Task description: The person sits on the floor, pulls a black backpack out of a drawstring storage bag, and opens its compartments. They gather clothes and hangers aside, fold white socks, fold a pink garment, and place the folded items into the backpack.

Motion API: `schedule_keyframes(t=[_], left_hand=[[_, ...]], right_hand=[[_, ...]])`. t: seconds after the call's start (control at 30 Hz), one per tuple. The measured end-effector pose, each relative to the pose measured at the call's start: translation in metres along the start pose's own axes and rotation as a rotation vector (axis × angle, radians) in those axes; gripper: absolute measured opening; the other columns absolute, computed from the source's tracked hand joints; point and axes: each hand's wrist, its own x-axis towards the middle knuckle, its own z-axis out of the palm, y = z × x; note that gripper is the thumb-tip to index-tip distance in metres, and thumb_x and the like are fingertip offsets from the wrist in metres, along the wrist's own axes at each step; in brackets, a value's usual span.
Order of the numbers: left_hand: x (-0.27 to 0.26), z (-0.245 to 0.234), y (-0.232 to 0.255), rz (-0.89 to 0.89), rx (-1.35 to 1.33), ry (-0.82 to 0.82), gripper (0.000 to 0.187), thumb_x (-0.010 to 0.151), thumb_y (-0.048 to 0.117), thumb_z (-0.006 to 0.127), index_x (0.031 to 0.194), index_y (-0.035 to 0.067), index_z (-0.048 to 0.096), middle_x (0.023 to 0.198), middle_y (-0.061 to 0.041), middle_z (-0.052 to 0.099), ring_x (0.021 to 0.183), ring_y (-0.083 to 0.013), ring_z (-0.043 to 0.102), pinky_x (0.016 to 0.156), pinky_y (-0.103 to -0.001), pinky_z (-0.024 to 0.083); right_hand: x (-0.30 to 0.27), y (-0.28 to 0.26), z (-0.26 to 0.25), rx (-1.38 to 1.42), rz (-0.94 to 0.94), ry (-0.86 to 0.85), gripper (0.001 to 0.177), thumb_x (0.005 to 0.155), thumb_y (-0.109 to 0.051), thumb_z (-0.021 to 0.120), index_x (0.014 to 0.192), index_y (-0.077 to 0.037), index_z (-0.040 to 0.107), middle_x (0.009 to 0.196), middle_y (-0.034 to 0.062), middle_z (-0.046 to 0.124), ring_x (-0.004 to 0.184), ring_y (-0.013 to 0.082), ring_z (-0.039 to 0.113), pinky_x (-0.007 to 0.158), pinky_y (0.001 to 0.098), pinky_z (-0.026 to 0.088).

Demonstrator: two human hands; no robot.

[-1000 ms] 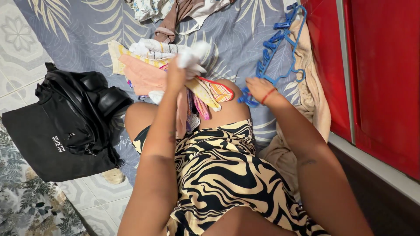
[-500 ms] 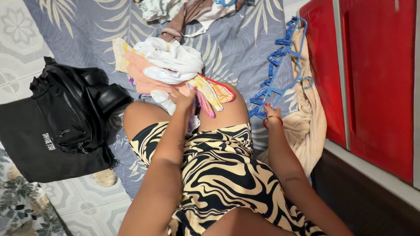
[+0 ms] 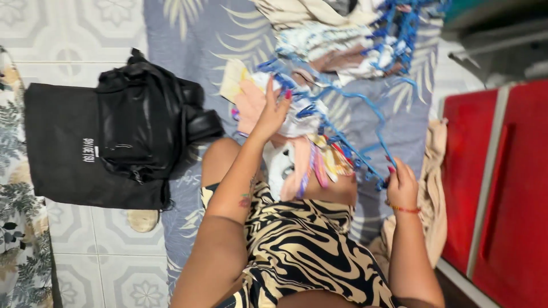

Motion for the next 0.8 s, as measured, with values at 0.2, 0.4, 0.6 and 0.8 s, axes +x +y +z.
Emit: schedule_keyframes(t=[0.2,0.4,0.6,0.8], left_hand=[[0.058,-0.147,0.024,-0.428,-0.641,0.335,0.039,0.108,0.029,0.050,0.141,0.012,0.036,0.111,-0.025,0.068,0.094,-0.0341,0.070,0.085,-0.049,0.062],[0.130,-0.243,0.000,-0.422,-1.014,0.577,0.017,0.108,0.024,0.045,0.122,0.013,0.046,0.103,-0.017,0.066,0.100,-0.0334,0.066,0.093,-0.065,0.056],[0.247,-0.284,0.014,-0.419,-1.299,0.692,0.018,0.106,0.013,0.038,0.112,0.001,0.050,0.094,-0.018,0.062,0.107,-0.0357,0.066,0.098,-0.072,0.052],[0.364,-0.303,0.052,-0.335,-1.315,0.759,0.036,0.108,0.013,0.032,0.138,-0.006,0.035,0.116,-0.026,0.058,0.120,-0.0449,0.063,0.099,-0.066,0.050]], right_hand=[[0.173,-0.110,0.102,0.043,-0.270,-0.163,0.031,0.101,-0.004,0.067,0.131,-0.012,0.069,0.089,0.0105,0.060,0.073,0.0211,0.061,0.067,0.0347,0.050],[0.288,-0.188,0.201,0.551,-0.154,0.056,0.046,0.104,-0.010,0.071,0.147,-0.007,0.057,0.121,0.0069,0.065,0.107,0.0152,0.062,0.094,0.0301,0.052],[0.322,-0.195,0.231,0.750,-0.038,0.111,0.057,0.106,-0.013,0.067,0.157,-0.005,0.042,0.137,0.0084,0.059,0.125,0.0159,0.056,0.110,0.0303,0.045],[0.265,-0.173,0.238,0.599,0.050,0.032,0.051,0.103,-0.017,0.063,0.150,-0.002,0.048,0.137,0.0089,0.060,0.124,0.0159,0.058,0.108,0.0300,0.045]])
